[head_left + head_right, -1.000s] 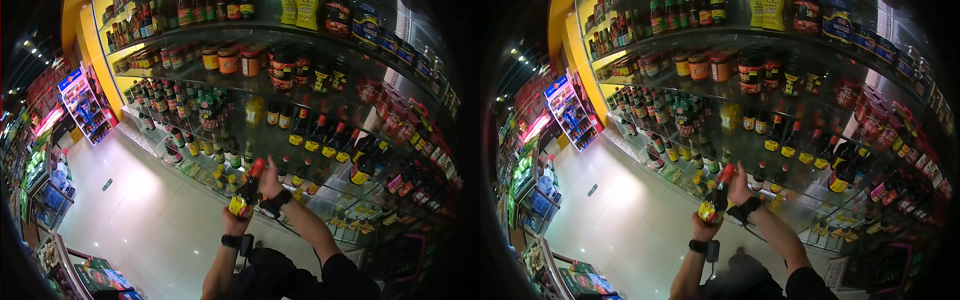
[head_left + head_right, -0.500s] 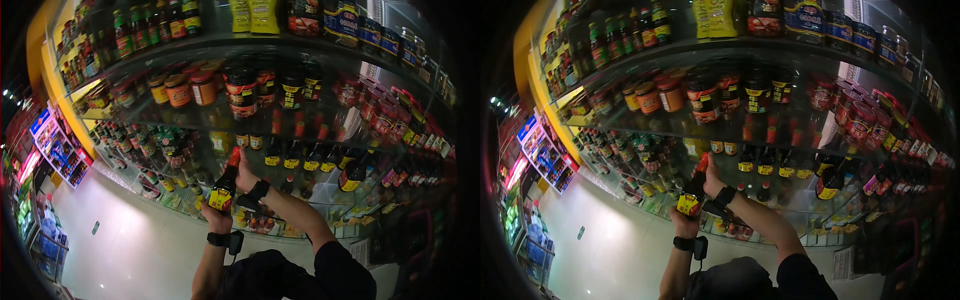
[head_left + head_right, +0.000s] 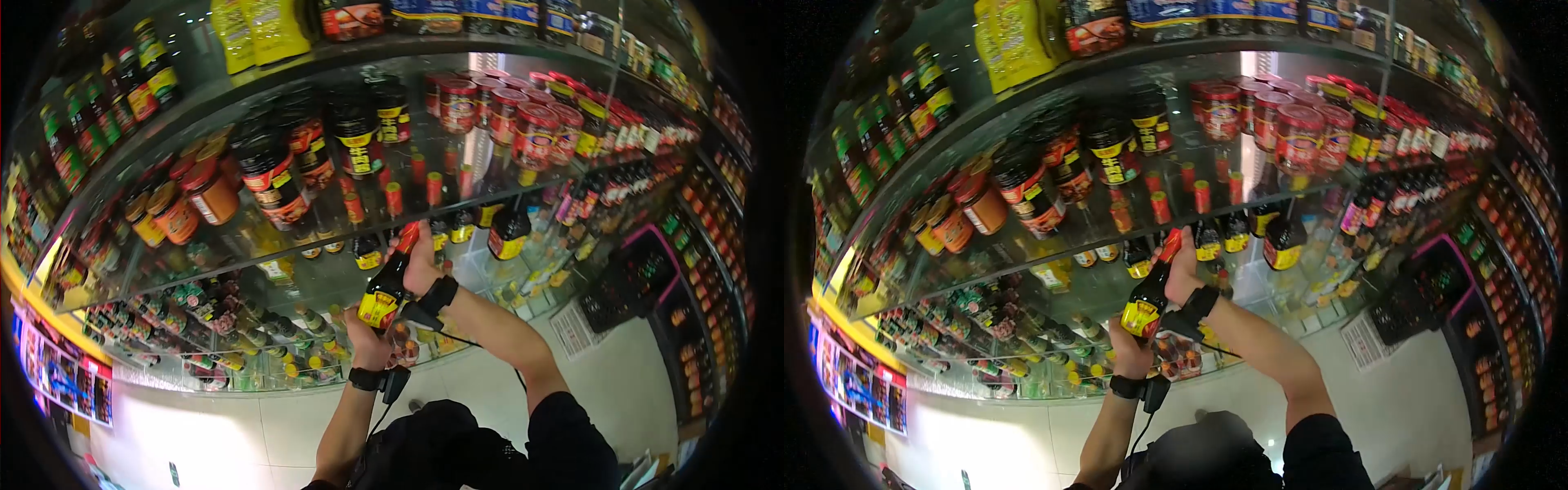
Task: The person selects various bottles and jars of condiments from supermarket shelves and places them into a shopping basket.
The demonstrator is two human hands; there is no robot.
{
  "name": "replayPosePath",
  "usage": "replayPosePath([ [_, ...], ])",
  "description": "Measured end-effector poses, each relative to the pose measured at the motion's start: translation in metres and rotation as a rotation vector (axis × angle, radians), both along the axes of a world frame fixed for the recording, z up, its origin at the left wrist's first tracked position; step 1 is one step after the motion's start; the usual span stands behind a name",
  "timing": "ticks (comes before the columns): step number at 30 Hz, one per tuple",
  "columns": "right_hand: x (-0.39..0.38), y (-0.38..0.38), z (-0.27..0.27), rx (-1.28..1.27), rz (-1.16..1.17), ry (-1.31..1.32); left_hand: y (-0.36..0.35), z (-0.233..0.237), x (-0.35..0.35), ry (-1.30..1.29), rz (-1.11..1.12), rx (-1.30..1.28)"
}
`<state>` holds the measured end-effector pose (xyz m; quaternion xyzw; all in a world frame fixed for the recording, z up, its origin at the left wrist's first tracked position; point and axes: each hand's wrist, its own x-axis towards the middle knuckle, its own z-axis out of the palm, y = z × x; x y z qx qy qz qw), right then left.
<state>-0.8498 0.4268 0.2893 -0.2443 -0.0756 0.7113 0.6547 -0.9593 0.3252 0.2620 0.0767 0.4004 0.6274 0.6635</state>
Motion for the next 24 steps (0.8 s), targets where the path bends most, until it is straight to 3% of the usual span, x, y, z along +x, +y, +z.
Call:
replayPosePath([
  [3,0.034,-0.007,0.009,-0.081,-0.081,-0.008,0.009,-0.02,0.012,0.059,-0.237,0.082],
  [8,0.087,-0.007,0.009,-0.107,-0.153,-0.135,0.032,-0.062,0.052,0.126,-0.32,0.176],
  [9,0.092,-0.006,0.014,-0.118,-0.149,-0.144,0.018,-0.022,0.06,0.081,-0.37,0.185],
  [14,0.13,-0.003,0.017,-0.05,-0.093,-0.158,0.04,-0.054,0.103,0.06,-0.325,0.283],
  [18,0.155,0.014,0.014,0.065,-0.06,-0.224,0.069,-0.076,0.131,0.197,-0.422,0.331],
  [20,0.165,0.02,0.01,0.156,-0.002,-0.32,0.065,-0.06,0.146,0.173,-0.487,0.306],
  [24,0.178,0.04,-0.002,0.243,0.026,-0.378,0.088,-0.088,0.167,0.291,-0.437,0.2],
])
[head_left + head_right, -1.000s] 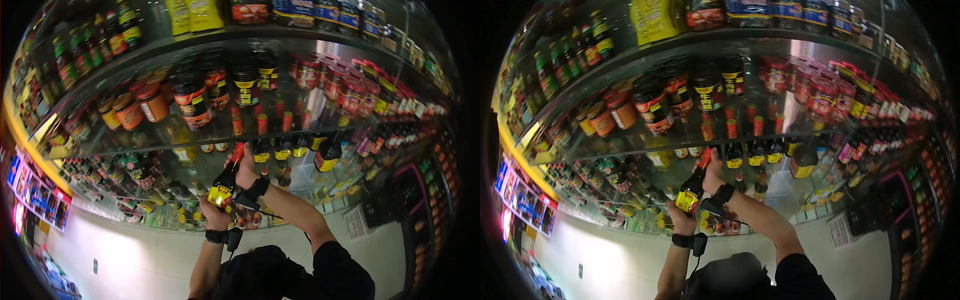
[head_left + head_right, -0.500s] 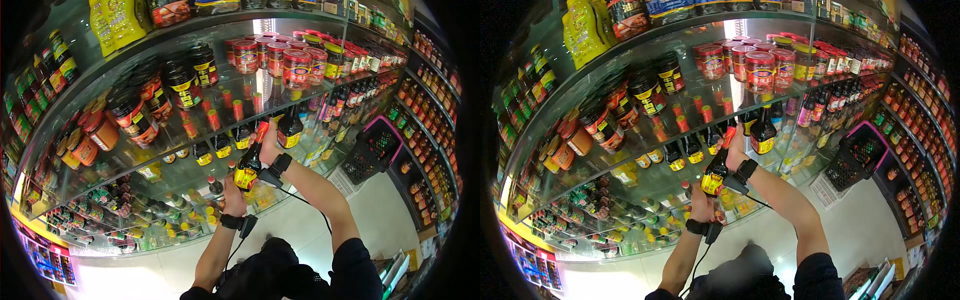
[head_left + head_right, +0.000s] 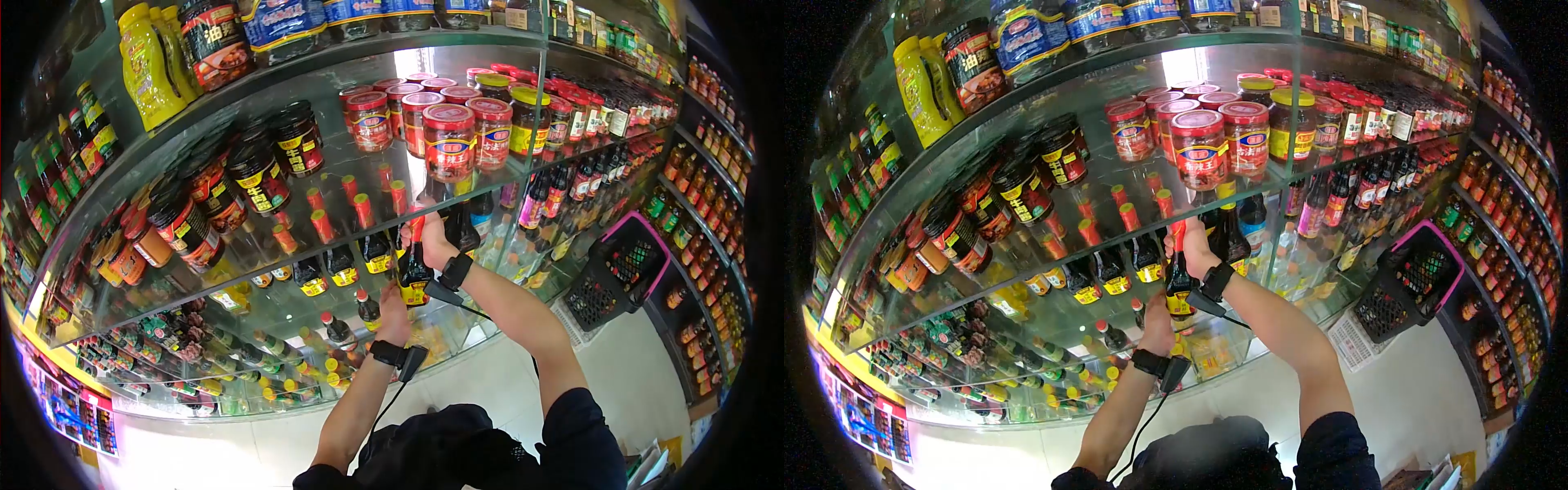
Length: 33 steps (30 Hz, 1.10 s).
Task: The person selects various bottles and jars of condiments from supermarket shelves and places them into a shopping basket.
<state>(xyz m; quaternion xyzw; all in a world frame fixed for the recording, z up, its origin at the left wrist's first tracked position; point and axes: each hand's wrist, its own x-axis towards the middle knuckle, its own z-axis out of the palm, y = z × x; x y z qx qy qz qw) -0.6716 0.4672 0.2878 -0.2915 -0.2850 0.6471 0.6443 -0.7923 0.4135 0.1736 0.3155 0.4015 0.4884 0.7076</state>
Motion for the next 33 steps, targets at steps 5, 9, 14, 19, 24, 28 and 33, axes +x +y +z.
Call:
replayPosePath([
  [5,0.002,0.007,-0.004,0.123,-0.038,-0.102,0.006,0.0,0.018,0.022,0.112,0.028],
  [9,0.004,0.013,-0.004,0.208,0.042,-0.065,0.018,-0.007,0.023,0.029,0.153,0.076],
  [14,0.005,0.017,-0.012,0.263,0.023,-0.098,0.021,-0.012,0.024,0.034,0.156,0.078],
  [19,0.005,0.019,-0.018,0.289,-0.037,-0.154,0.02,-0.01,0.027,0.029,0.166,0.056],
  [24,0.006,0.021,-0.019,0.328,-0.087,-0.164,0.019,-0.011,0.03,0.021,0.182,0.092],
  [28,0.008,0.022,-0.02,0.406,-0.089,-0.195,0.02,-0.01,0.032,-0.002,0.184,0.089],
  [33,0.011,0.03,-0.023,0.365,-0.127,-0.221,0.021,-0.011,0.036,-0.009,0.185,0.094],
])
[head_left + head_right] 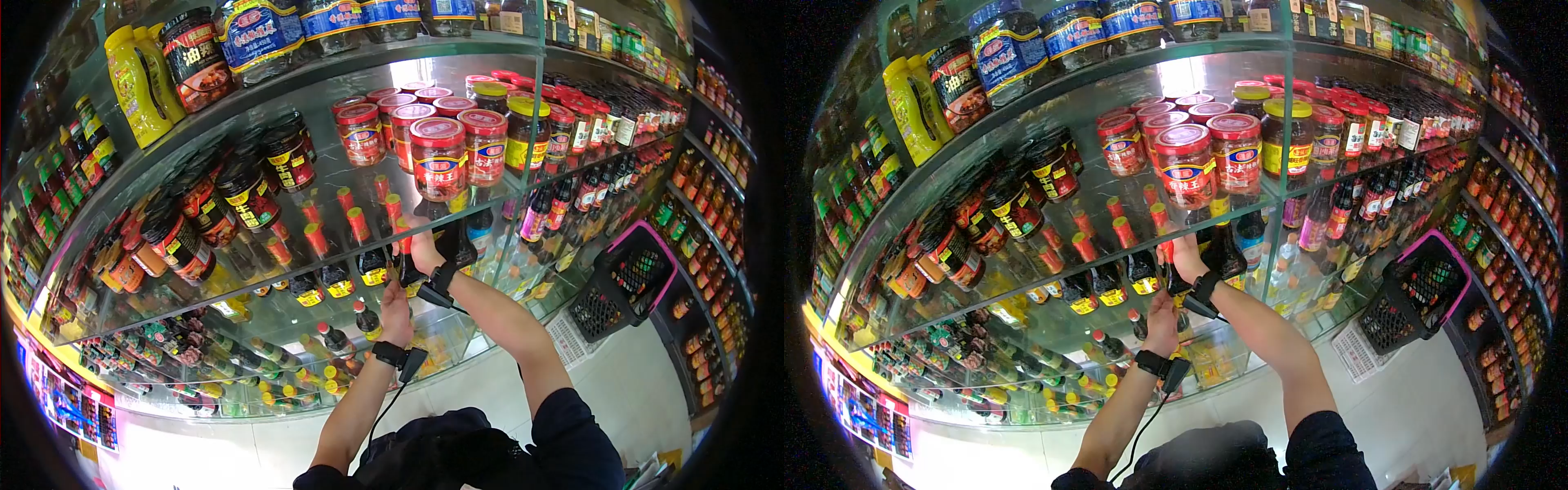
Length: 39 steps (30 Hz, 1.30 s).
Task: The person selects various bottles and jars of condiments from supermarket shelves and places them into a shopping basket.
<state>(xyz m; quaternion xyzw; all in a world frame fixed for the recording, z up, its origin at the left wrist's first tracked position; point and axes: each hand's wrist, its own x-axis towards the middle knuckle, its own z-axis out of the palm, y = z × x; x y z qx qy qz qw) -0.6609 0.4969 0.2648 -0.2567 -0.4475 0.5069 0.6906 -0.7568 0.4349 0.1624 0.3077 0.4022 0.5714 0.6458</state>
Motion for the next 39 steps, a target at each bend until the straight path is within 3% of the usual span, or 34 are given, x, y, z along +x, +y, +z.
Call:
replayPosePath([
  [7,0.001,-0.005,0.006,0.077,-0.009,0.014,0.002,-0.001,0.002,-0.036,0.013,-0.02],
  [15,0.0,-0.01,0.025,0.279,-0.275,-0.176,0.004,-0.014,-0.003,-0.017,-0.003,-0.035],
  [17,0.005,-0.013,0.027,0.297,-0.249,-0.197,0.005,-0.018,0.0,-0.059,0.006,-0.021],
  [19,0.007,-0.031,0.045,0.374,-0.493,-0.47,0.004,-0.018,0.002,-0.102,0.017,-0.003],
  [25,0.021,-0.053,0.053,0.58,-0.553,-0.768,0.001,-0.025,0.0,-0.234,0.028,-0.03],
  [33,0.033,-0.069,0.045,0.596,-0.676,-0.701,-0.038,0.034,-0.005,-0.144,0.295,-0.065],
  [36,0.035,-0.086,0.036,0.525,-0.611,-0.56,-0.05,0.039,-0.012,-0.185,0.312,-0.094],
  [39,0.037,-0.117,0.012,0.483,-0.545,-0.52,-0.069,0.016,-0.026,-0.184,0.254,-0.032],
])
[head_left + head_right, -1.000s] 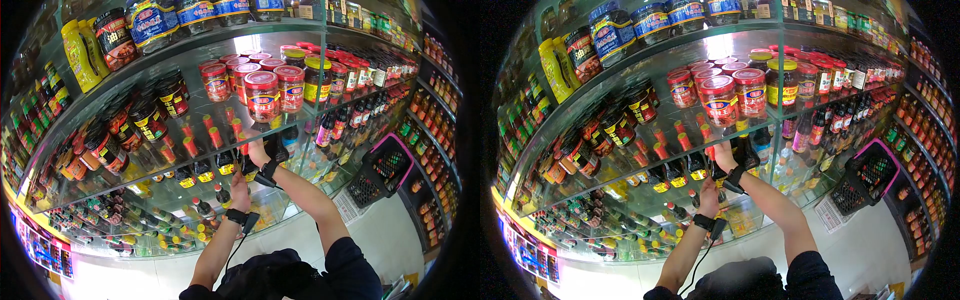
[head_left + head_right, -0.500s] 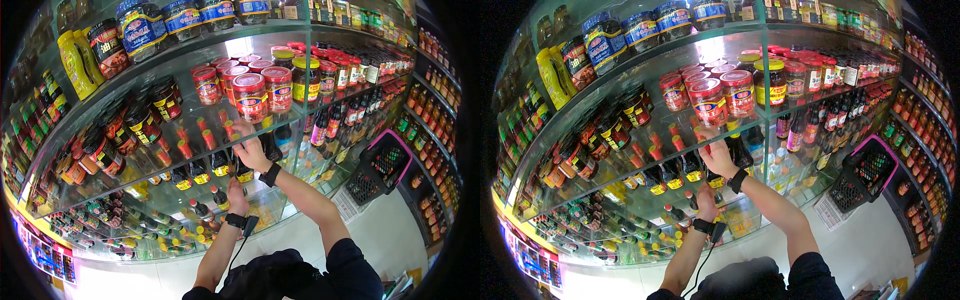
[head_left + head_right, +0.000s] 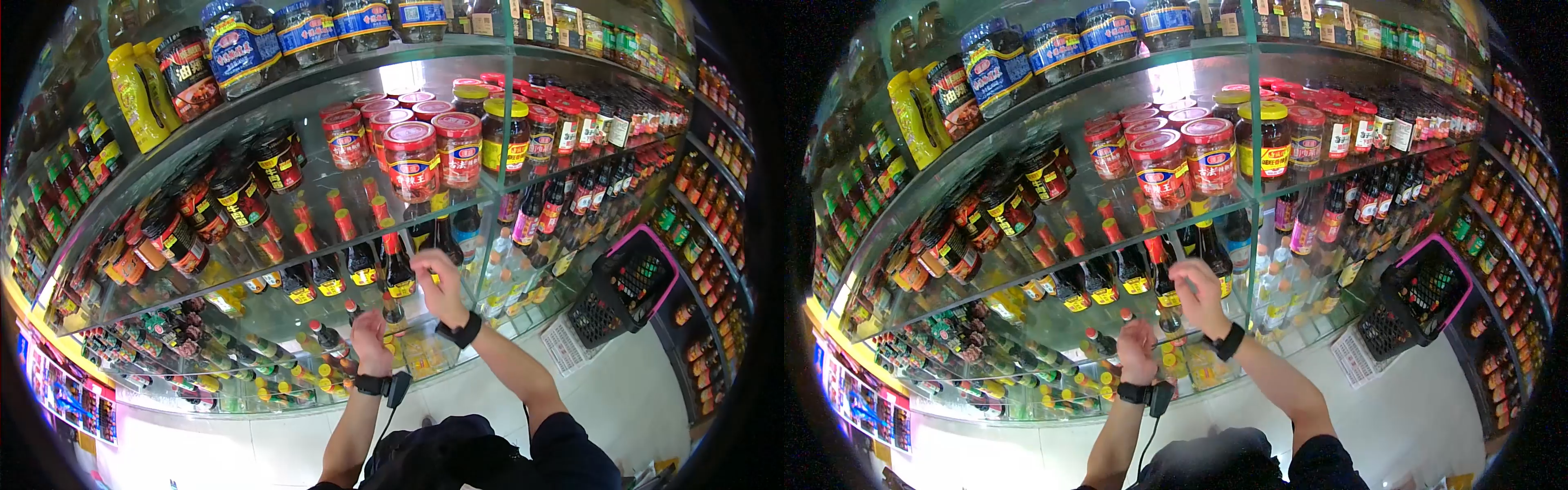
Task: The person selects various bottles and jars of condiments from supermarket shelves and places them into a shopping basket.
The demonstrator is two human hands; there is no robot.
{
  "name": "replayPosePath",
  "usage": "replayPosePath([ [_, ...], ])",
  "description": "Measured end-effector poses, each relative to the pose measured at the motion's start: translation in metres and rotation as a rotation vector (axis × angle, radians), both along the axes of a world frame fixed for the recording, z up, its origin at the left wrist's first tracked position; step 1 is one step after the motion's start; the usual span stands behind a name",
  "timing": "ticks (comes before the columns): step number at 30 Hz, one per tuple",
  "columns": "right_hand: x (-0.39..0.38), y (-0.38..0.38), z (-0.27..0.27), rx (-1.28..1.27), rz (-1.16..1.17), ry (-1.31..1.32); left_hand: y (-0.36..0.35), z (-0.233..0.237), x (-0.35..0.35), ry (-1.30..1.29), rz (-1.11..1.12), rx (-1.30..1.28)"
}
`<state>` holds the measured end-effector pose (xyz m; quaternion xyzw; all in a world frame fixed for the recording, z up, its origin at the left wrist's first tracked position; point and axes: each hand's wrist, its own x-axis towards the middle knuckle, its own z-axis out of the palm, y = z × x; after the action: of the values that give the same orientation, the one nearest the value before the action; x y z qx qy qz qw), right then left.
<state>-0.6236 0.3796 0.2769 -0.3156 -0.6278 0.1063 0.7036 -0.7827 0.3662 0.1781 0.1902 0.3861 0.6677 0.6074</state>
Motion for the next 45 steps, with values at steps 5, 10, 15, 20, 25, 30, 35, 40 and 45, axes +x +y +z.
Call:
replayPosePath([
  [5,-0.001,-0.055,-0.083,-0.25,0.012,0.067,-0.052,-0.026,-0.017,-0.142,-0.001,-0.153],
  [10,-0.001,-0.111,-0.189,-0.433,-0.028,0.164,-0.123,-0.099,-0.041,-0.162,0.194,-0.272],
  [15,0.032,-0.175,-0.296,-0.745,-0.004,0.124,-0.214,-0.181,-0.044,-0.27,0.455,-0.618],
  [20,0.082,-0.251,-0.336,-0.901,0.106,0.076,-0.303,-0.237,0.001,-0.383,0.508,-0.664],
  [25,0.147,-0.326,-0.323,-1.072,0.151,0.219,-0.367,-0.236,0.064,-0.46,0.444,-0.718],
  [30,0.207,-0.372,-0.304,-1.18,0.033,0.481,-0.388,-0.221,0.108,-0.418,0.351,-0.672],
  [35,0.261,-0.386,-0.301,-1.212,-0.083,0.618,-0.369,-0.213,0.165,-0.341,0.233,-0.626],
  [40,0.347,-0.419,-0.295,-1.095,-0.041,0.653,-0.356,-0.215,0.271,-0.237,0.017,-0.623],
  [45,0.463,-0.466,-0.314,-1.095,-0.248,0.858,-0.357,-0.223,0.407,-0.078,-0.126,-0.682],
])
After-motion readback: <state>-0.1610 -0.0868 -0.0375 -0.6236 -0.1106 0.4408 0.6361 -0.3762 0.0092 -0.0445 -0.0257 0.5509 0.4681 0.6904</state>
